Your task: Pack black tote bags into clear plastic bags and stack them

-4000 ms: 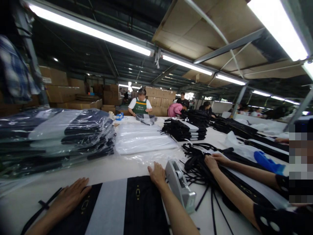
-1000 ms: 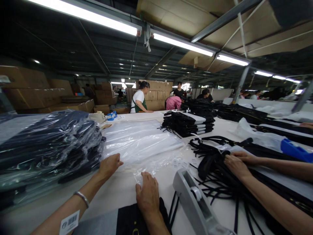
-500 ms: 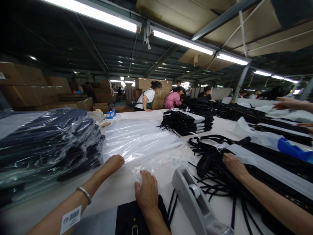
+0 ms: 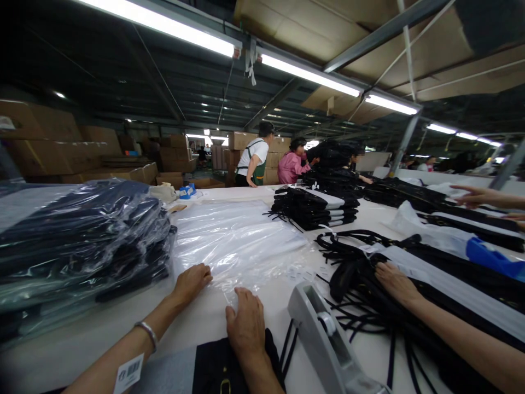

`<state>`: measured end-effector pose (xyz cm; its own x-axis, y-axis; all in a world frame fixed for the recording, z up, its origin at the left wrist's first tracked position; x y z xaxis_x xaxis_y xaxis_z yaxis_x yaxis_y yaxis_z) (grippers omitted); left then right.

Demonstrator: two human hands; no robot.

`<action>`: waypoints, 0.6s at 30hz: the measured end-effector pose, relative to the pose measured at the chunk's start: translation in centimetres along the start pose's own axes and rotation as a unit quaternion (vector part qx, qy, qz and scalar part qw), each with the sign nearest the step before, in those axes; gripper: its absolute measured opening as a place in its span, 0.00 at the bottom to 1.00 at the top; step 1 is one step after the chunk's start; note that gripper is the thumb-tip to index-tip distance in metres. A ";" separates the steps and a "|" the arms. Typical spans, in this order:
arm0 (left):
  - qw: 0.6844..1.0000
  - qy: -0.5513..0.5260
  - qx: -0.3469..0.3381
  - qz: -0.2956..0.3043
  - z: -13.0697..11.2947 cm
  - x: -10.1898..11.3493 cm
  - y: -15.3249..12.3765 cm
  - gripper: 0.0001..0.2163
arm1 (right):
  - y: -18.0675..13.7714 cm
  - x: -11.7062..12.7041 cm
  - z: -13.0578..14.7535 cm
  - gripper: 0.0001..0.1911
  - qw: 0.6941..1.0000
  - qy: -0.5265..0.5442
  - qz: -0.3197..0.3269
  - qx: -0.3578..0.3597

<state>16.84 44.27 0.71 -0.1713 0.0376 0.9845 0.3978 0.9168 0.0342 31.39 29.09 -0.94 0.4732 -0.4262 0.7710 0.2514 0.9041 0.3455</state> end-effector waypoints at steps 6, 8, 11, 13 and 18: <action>0.999 0.020 0.036 -0.019 0.8 0.7 1.0 0.15 | 0.1 -0.1 0.1 0.24 1.000 -0.003 0.015 -0.003; 0.998 0.035 0.036 -0.032 0.4 1.3 0.8 0.16 | 0.1 0.0 0.1 0.24 1.000 0.001 0.017 -0.003; 0.997 0.057 0.020 -0.042 -0.3 2.3 0.5 0.18 | 0.1 0.1 0.1 0.24 1.000 0.005 0.013 -0.002; 0.997 0.068 0.007 -0.048 -0.6 2.9 0.5 0.18 | 0.1 0.1 0.2 0.24 1.000 0.006 0.014 -0.002; 0.994 0.079 0.012 -0.080 0.1 4.6 0.8 0.11 | 0.2 -0.1 0.1 0.24 1.000 -0.001 0.017 -0.005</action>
<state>16.27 45.26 5.22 -0.0869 -0.1704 0.9815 0.3554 0.9151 0.1903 31.31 29.27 -0.88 0.4803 -0.3958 0.7827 0.2441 0.9174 0.3142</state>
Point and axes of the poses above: each hand's wrist, its own y-axis towards the middle knuckle, its own x-axis out of the back of the hand, z = x × y, the point moved 8 cm from there along y, towards the middle knuckle, and after that the axes turned 2 degrees about -y, right-handed, at the moved point
